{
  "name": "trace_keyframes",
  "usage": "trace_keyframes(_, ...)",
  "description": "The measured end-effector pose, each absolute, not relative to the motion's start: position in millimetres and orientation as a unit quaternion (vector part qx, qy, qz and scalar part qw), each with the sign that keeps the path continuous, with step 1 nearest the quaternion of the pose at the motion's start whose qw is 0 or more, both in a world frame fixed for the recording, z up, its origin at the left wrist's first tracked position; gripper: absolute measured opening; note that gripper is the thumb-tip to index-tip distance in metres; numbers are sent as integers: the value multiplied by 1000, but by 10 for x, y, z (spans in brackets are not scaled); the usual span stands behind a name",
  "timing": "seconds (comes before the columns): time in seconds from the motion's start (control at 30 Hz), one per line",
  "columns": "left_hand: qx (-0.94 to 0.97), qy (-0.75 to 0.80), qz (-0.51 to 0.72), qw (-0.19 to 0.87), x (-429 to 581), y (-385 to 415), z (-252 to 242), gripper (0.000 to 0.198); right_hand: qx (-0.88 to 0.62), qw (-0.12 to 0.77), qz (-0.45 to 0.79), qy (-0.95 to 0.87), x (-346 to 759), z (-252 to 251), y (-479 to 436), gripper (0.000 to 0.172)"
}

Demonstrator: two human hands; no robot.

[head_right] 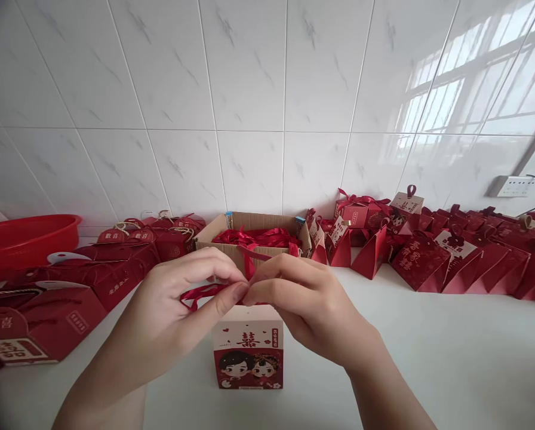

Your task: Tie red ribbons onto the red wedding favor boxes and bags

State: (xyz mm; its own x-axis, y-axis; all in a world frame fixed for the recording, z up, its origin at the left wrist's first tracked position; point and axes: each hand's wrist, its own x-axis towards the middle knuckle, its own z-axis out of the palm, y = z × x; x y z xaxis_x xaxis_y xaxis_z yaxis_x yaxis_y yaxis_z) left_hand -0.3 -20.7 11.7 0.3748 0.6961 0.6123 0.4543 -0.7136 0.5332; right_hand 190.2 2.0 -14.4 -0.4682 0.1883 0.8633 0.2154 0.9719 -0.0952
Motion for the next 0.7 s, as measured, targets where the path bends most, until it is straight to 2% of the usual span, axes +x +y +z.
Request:
trace_keyframes(0.37, 819, 317, 472, 77, -3, -122, 73, 14, -195, 527, 105, -820, 1821, -212, -2, 19)
trace_keyframes(0.5, 809, 326, 478, 106, 27, -76, 69, 13, -210, 537, 115, -809, 1805, -195, 31, 16)
trace_keyframes(0.6, 810, 362, 436, 154, -17, -61, 80, 16, -208, 534, 107, -812, 1861, -175, 70, 17)
trace_keyframes(0.7, 818, 438, 330, 173, -133, -27, 55, 20, -251, 547, 76, -795, 1963, -159, 96, 18)
